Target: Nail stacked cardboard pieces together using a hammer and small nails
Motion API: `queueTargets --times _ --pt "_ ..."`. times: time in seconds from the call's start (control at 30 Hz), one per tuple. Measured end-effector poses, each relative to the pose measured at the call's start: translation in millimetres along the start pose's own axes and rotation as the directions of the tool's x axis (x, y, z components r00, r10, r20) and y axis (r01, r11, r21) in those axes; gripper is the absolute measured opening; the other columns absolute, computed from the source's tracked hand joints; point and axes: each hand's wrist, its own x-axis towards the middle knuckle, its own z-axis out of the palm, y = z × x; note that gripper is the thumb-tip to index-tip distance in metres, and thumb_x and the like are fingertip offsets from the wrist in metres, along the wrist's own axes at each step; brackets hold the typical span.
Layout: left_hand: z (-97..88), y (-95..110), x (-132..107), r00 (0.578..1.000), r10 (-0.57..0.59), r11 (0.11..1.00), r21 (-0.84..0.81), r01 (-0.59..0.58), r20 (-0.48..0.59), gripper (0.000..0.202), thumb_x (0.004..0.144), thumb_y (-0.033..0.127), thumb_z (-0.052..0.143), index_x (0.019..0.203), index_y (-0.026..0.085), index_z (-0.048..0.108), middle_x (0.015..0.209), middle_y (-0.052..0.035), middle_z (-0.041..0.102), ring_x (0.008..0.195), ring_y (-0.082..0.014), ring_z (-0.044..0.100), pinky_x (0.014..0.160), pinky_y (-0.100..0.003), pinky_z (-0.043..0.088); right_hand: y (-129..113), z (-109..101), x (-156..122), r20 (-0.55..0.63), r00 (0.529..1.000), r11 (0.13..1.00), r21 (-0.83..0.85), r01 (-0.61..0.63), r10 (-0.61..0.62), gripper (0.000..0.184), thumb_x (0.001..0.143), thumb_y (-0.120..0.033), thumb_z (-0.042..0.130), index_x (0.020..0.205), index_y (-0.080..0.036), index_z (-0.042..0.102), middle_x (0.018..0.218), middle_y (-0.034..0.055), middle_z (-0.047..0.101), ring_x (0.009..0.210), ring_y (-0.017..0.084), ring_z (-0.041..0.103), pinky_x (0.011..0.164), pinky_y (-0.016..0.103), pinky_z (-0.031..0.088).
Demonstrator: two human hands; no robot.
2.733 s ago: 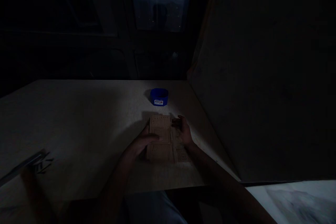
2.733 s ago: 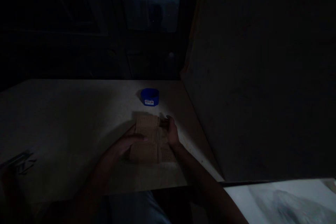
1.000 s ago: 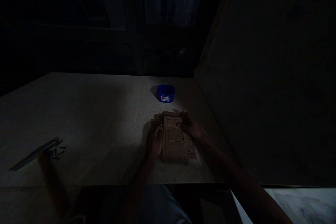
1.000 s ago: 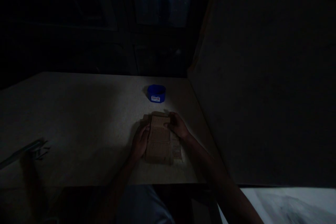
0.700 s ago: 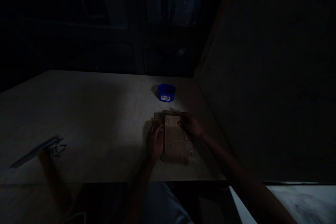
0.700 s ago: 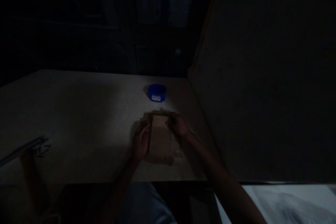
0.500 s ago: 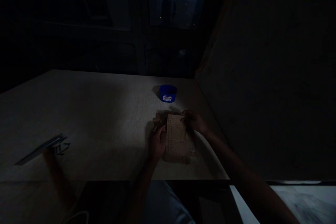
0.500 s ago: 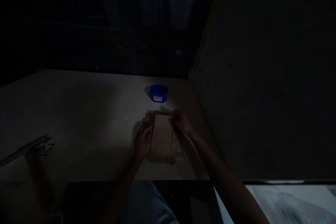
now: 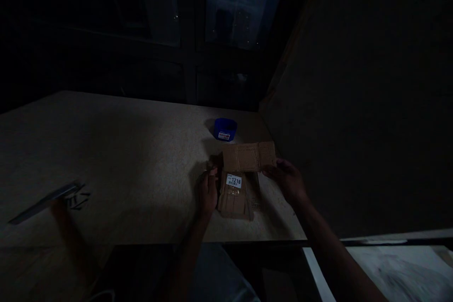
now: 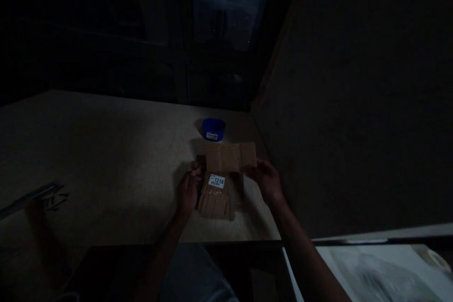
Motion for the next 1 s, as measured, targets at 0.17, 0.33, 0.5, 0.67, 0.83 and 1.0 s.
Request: queueTargets --times 0.17,0.33,0.5,0.67,0.83,1.0 --pt "0.3 -3.3 0.3 1.000 0.008 1.000 0.001 -0.008 0.006 0.044 0.100 0.046 0.036 0.107 0.017 0.069 0.106 -0.0107 0.073 0.084 -0.0181 0.069 0.079 -0.032 0.056 12.1 -1.1 -37.6 0.277 0.818 0.675 -0.464 0.574 -0.505 0.014 0.090 -0.033 0.064 0.098 -0.027 0.073 0.104 0.0095 0.071 0.100 0.027 0.066 0.086 0.042 0.056" --pt "-1.6 -0.5 0.2 1.000 0.016 1.000 0.025 -0.016 0.016 0.041 0.101 0.042 0.035 0.106 0.019 0.069 0.106 -0.0094 0.074 0.085 -0.0182 0.069 0.082 -0.033 0.055 52.1 11.1 -61.7 0.675 0.664 0.415 -0.530 0.739 -0.321 0.025 0.097 -0.025 0.053 0.112 -0.027 0.073 0.102 0.0101 0.073 0.092 0.026 0.068 0.079 0.037 0.057" --pt "-1.1 2.8 -1.6 0.998 0.028 0.997 0.069 -0.031 0.049 0.035 0.098 0.042 0.045 0.107 0.020 0.070 0.103 -0.0089 0.074 0.095 -0.0204 0.069 0.087 -0.034 0.055 72.3 15.4 -68.8 0.697 0.650 0.386 -0.534 0.752 -0.302 0.030 0.097 -0.027 0.055 0.121 -0.033 0.072 0.105 0.0087 0.074 0.094 0.026 0.068 0.081 0.038 0.058" --pt "1.4 -1.4 -1.4 0.993 0.101 0.985 0.136 -0.109 0.066 0.028 0.090 0.031 0.059 0.114 0.021 0.070 0.114 -0.0098 0.071 0.108 -0.0229 0.067 0.095 -0.038 0.054 68.9 14.2 -68.0 0.708 0.636 0.392 -0.514 0.763 -0.307 0.029 0.096 -0.028 0.057 0.119 -0.029 0.074 0.111 0.0111 0.074 0.101 0.029 0.068 0.085 0.044 0.059" --pt "3.0 -2.0 -0.9 0.990 0.109 0.976 0.179 -0.124 0.093 0.029 0.088 0.028 0.060 0.115 0.023 0.070 0.113 -0.0086 0.071 0.107 -0.0227 0.066 0.096 -0.040 0.054 71.2 14.0 -68.2 0.702 0.652 0.456 -0.498 0.737 -0.287 0.027 0.096 -0.030 0.057 0.115 -0.030 0.075 0.112 0.0094 0.074 0.104 0.029 0.068 0.089 0.045 0.058" --pt "1.5 0.6 -1.0 0.988 0.127 0.974 0.176 -0.141 0.091 0.027 0.090 0.025 0.056 0.113 0.022 0.070 0.113 -0.0088 0.072 0.109 -0.0224 0.066 0.098 -0.039 0.052 64.0 17.7 -70.6 0.679 0.645 0.448 -0.483 0.752 -0.351 0.035 0.096 -0.030 0.058 0.130 -0.027 0.066 0.120 0.0150 0.068 0.113 0.030 0.065 0.093 0.048 0.058"
